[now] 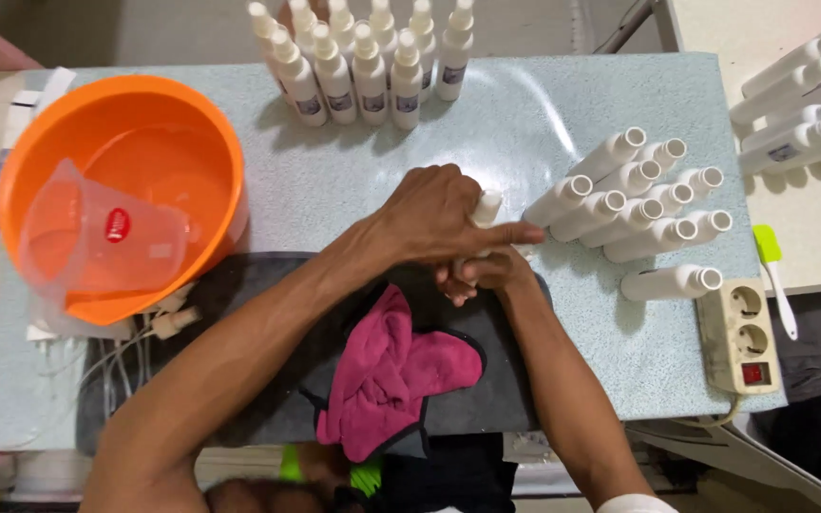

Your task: The person is cleaning small white bottles with a pink cloth and then assembling them by inserting spray nozzles.

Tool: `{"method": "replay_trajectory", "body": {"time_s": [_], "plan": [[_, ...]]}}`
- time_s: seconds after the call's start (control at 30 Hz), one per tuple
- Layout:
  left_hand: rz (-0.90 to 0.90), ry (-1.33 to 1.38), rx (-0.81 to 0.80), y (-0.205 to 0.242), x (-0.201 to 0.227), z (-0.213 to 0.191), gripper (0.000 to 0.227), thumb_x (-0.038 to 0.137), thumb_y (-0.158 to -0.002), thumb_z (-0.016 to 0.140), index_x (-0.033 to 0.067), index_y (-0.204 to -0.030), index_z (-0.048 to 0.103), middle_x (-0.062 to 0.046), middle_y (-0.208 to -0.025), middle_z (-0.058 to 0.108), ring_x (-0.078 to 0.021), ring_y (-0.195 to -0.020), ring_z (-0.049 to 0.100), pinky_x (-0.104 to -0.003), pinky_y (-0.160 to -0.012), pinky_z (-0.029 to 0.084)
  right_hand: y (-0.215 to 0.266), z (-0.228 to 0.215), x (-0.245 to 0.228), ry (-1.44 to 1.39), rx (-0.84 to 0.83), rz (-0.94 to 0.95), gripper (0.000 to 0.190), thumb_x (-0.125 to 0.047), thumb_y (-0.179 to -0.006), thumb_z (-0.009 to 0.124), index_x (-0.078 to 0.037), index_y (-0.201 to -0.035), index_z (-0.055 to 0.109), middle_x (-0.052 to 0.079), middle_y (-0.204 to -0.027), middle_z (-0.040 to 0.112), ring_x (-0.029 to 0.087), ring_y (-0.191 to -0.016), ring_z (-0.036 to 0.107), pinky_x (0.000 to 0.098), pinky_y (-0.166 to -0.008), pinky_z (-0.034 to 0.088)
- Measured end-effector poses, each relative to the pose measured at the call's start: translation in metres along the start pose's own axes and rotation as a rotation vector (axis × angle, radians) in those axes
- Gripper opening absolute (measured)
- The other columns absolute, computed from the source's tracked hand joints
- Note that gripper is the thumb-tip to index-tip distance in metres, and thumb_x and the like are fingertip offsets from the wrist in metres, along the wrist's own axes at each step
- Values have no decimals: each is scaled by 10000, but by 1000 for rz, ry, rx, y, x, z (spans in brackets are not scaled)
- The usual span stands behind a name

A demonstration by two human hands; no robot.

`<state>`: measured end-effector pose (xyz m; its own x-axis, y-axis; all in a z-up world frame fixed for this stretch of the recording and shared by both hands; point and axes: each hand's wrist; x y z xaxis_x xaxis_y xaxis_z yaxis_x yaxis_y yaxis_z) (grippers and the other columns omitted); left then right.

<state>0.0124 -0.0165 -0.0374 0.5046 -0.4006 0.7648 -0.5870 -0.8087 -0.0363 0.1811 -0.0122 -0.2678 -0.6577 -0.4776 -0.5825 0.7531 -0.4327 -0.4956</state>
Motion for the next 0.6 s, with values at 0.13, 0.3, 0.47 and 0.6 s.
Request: {"method": "replay_trajectory", "body": {"time_s": [0.13, 0.3, 0.47, 0.6], "plan": [[-272, -108, -111, 16, 27, -44, 888, 795, -894, 269, 57, -816, 756, -204, -631, 705, -414, -823, 750, -543, -857, 532, -18, -20, -3, 38, 13, -63, 510, -160, -864, 645, 256, -1140, 541, 420, -742, 648, 268, -381, 586, 442, -489, 534], [-444, -553, -263, 47, -1, -48, 388, 437, -970, 547, 124, -1006, 774, -190, -860, 758, -428, -884, 751, -551, -781, 585, -35, 3, -19, 75, 185, -124, 599, -174, -830, 736, 129, -1283, 488, 323, -786, 690, 245, -420, 583, 366, -436, 494], [-466, -593, -577, 88, -22, 4, 580, 628, -836, 700, 196, -1222, 718, -129, -1128, 734, -402, -1068, 716, -575, -882, 583, -52, 37, -33, 136, 311, -44, 568, -161, -853, 655, 107, -1332, 507, 314, -920, 713, 286, -608, 690, 359, -483, 579], [-275, -520, -402, 106, -29, 16, 271, 332, -897, 736, 105, -1038, 782, -152, -1042, 722, -399, -959, 731, -518, -793, 610, -69, 65, -40, 118, 340, -7, 766, -196, -798, 695, 67, -1467, 430, 257, -1033, 706, 301, -905, 708, 434, -735, 625]]}}
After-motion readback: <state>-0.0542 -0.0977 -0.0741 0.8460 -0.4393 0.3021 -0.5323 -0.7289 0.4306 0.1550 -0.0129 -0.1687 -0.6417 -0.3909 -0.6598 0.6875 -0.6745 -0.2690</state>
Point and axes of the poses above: each hand's wrist, its own y-axis away from the middle knuckle, its own z-axis out of the palm, x = y × z
